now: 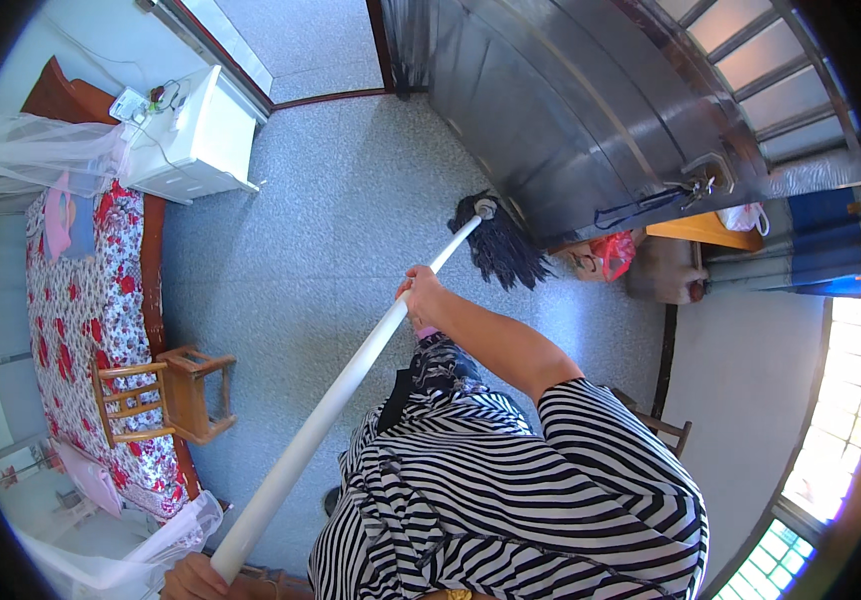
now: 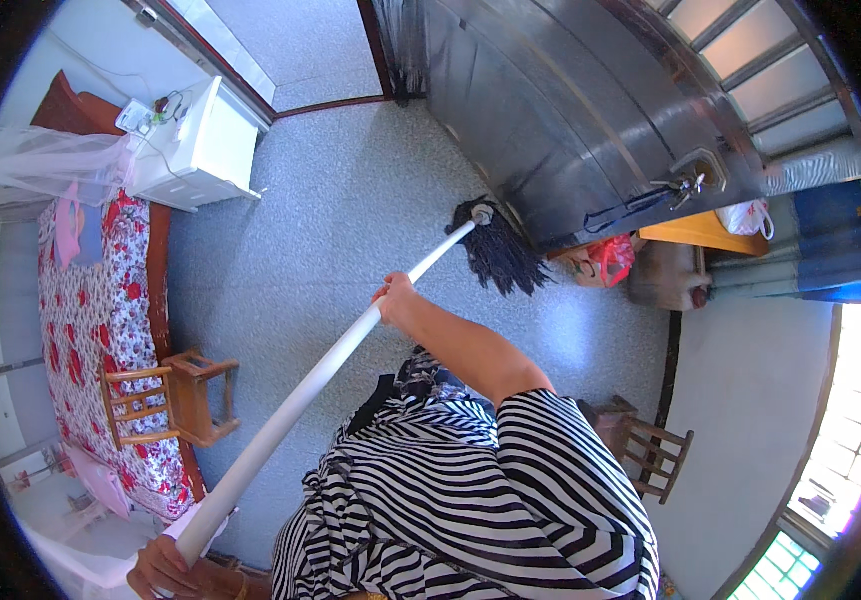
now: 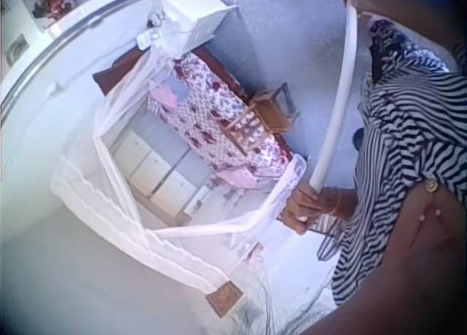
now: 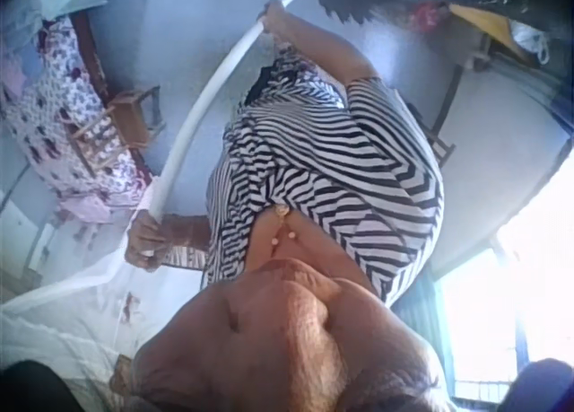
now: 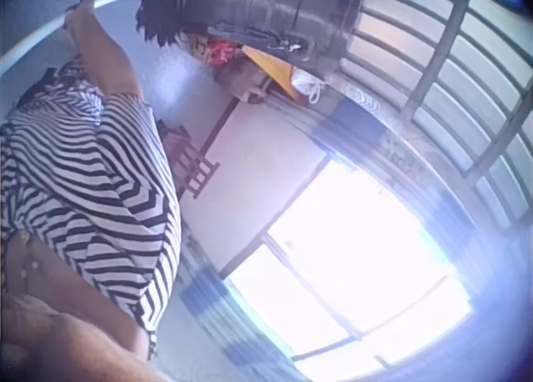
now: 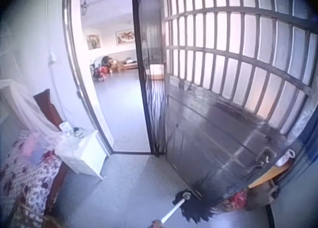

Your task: Mop the floors of the bedroom and kitchen area.

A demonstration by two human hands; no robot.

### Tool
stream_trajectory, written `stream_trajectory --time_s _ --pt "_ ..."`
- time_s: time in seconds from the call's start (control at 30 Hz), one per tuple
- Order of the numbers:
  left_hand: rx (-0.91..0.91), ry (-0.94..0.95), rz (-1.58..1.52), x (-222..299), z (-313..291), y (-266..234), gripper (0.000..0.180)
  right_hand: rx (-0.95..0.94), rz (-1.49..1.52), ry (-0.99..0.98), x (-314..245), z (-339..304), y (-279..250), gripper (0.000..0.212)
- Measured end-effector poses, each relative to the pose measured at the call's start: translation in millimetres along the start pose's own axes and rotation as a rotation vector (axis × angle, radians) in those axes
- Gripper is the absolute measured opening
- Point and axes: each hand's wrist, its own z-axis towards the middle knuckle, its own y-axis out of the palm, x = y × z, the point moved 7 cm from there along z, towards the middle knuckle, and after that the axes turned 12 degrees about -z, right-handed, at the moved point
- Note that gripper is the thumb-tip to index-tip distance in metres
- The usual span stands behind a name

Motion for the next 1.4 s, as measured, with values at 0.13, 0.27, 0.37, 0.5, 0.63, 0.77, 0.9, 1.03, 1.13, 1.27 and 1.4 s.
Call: stream_trajectory --time_s 0.13,0.27,0.37,0.5,0.63,0.77,0.9,1.03,1.13,1.27,1.4 --pt "0.006 0.024 0.129 -7.4 3.7 -4.5 0.015 -0.061 0.008 0.094 -16.2 4.7 44.5 0.019" --pt "0.001 0.065 0.231 -2.7 18.3 -16.3 0.018 -0.371 0.032 0.094 -34.1 9.4 97.7 0.018" --pt "-0.174 -0.211 0.447 -27.5 28.9 -22.0 0.017 -0.464 0.101 0.047 -41.3 31.3 123.3 0.019" --pt "-0.112 -0.166 0.403 -14.8 34.0 -59.5 0.018 -0.354 0.0 -0.15 -27.0 39.4 129.7 0.017" --pt "-0.312 -0.083 0.223 14.0 39.8 -114.9 0.007 -0.412 0.03 -0.192 10.9 36.3 116.4 0.017" --pt "-0.533 -0.118 0.032 46.2 40.6 -142.2 0.009 -0.495 0.206 -0.193 56.1 24.0 98.6 0.017" --pt "-0.668 -0.195 -0.211 54.7 49.6 -177.6 0.014 -0.408 0.325 -0.224 89.3 27.2 62.9 0.018" --pt "-0.885 -0.234 -0.375 74.4 53.9 -197.8 0.015 -0.381 0.38 -0.268 128.3 23.3 37.3 0.021" --pt "-0.925 -0.274 -0.469 75.8 58.4 -207.6 0.016 -0.408 0.48 -0.268 153.6 20.1 9.2 0.021" --pt "-1.046 -0.313 -0.552 71.1 67.2 -210.3 0.02 -0.37 0.613 -0.266 188.5 16.4 -28.0 0.02" --pt "-1.063 -0.369 -0.637 53.4 78.2 -208.7 0.026 -0.286 0.743 -0.25 210.8 9.5 -59.2 0.022"
